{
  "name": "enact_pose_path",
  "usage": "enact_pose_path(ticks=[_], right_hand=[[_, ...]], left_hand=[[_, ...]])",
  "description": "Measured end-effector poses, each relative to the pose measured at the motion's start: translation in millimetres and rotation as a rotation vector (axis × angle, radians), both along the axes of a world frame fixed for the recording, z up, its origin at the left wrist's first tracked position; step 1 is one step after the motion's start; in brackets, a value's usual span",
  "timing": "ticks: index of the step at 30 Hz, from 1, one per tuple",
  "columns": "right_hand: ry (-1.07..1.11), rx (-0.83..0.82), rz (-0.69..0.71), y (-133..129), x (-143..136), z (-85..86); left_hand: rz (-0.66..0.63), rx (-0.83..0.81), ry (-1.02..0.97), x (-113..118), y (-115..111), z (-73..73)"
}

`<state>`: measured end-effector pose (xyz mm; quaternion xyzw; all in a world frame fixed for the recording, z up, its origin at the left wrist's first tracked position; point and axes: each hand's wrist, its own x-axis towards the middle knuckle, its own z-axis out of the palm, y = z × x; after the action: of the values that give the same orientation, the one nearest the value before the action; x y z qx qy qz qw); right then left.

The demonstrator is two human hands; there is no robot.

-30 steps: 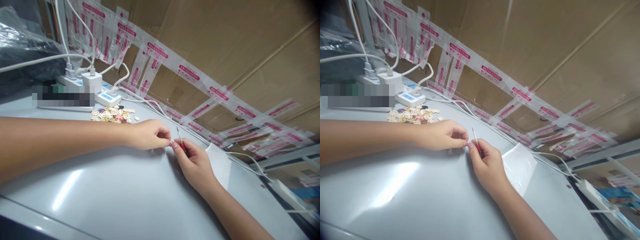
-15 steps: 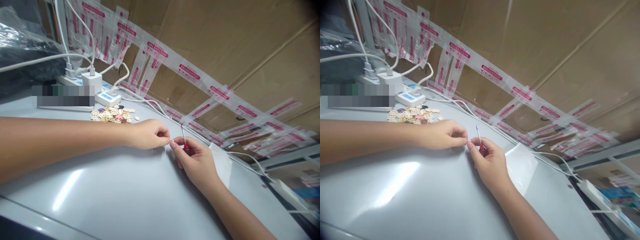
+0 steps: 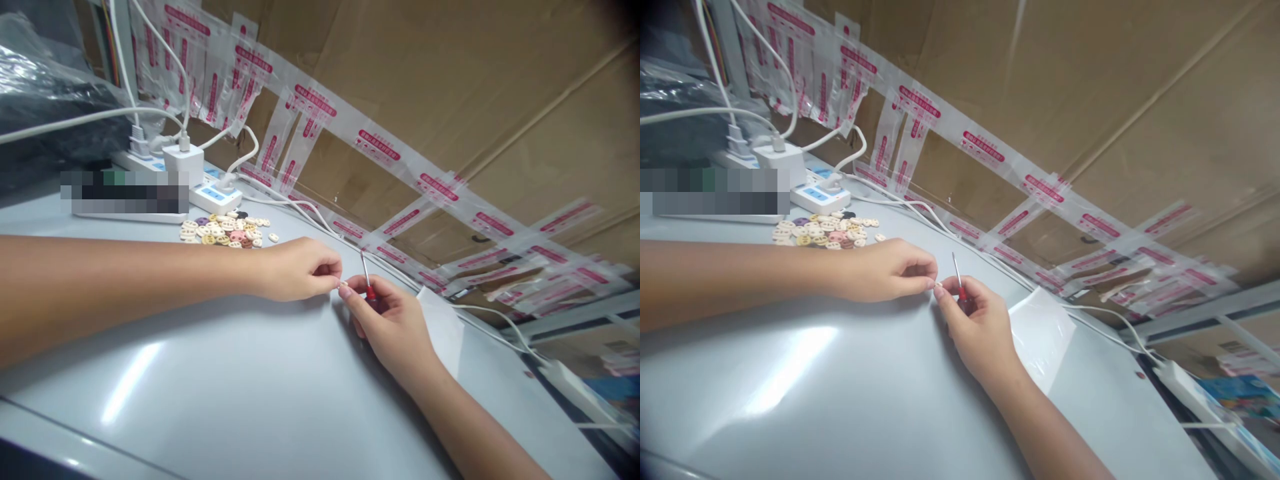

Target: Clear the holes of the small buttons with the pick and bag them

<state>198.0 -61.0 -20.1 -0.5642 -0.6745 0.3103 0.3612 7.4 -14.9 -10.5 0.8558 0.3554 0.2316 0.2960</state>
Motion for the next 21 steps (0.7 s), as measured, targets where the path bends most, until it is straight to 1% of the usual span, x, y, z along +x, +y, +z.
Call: enact_pose_path(ticks=[3,10,17,21], right_hand=[[0.000,-0.022,0.004,-0.1,-0.2,0.2],[0.035,-0.065,0.016,-0.3,-1.4,1.5],[0.110,-0.104,0.013,2.3,0.0,-0.4],[0.117,-0.113,0.011,2.4,-0.5,0.0]], left_hand=[[-0.026,0.063,0.003,0.0,0.7,-2.2],[-0.038,0.106,-0.001,-0.5,2.4,-8.7],[-0.018,0.101,0.001,0.1,1.5,-4.8],[-0.014,0.103,-0.001,-0.5,1.9,-3.5]])
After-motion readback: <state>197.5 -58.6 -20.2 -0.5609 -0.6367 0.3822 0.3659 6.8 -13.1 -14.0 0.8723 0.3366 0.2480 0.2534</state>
